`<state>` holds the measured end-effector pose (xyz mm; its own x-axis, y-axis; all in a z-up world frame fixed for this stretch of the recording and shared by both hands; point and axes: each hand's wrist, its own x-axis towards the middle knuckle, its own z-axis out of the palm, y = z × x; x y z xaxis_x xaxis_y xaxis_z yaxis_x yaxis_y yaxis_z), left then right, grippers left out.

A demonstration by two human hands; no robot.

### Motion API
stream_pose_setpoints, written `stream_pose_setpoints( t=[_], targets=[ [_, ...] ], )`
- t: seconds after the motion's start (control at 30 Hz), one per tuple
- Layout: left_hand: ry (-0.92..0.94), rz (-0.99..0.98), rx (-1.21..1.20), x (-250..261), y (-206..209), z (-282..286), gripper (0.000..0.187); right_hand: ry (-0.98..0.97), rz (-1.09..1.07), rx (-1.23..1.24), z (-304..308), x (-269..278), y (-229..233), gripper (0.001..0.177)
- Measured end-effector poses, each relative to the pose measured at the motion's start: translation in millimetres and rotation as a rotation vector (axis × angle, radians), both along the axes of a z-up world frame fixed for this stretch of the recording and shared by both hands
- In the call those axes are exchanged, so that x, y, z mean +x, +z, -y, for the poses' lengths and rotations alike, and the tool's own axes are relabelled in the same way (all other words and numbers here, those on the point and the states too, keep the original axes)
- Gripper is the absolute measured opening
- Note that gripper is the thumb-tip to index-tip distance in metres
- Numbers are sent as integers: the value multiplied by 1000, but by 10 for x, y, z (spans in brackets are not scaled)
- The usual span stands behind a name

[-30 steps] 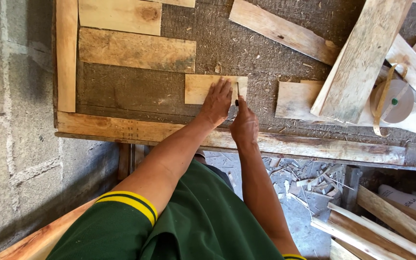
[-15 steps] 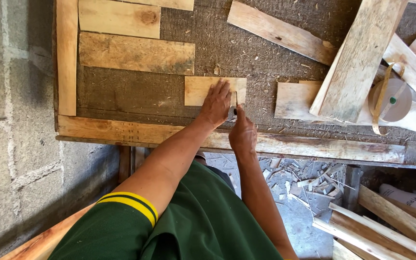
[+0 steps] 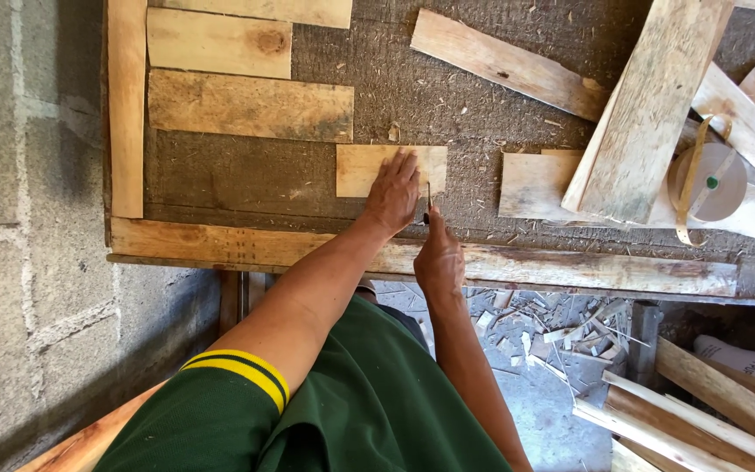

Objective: The person is using a utility knife to mark and fit thin wood pieces into a rectangular wooden frame on a workbench.

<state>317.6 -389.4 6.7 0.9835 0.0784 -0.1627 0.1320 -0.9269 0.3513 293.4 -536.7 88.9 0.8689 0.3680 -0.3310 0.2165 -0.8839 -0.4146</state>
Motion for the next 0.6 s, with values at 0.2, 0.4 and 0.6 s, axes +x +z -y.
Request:
stream_pose_setpoints(
  t=[0.2,0.4,0.6],
  targets=[
    [-11,4,13,32,-108,-2,50,39,89,37,83,-62,-44,56],
    [21,12,-18,80,-249,31,42,18,33,7,102,-43,-140,54],
    [73,-21,-53,72,-87,51,28,-9,-16,-34,123,-120,36,57]
  ],
)
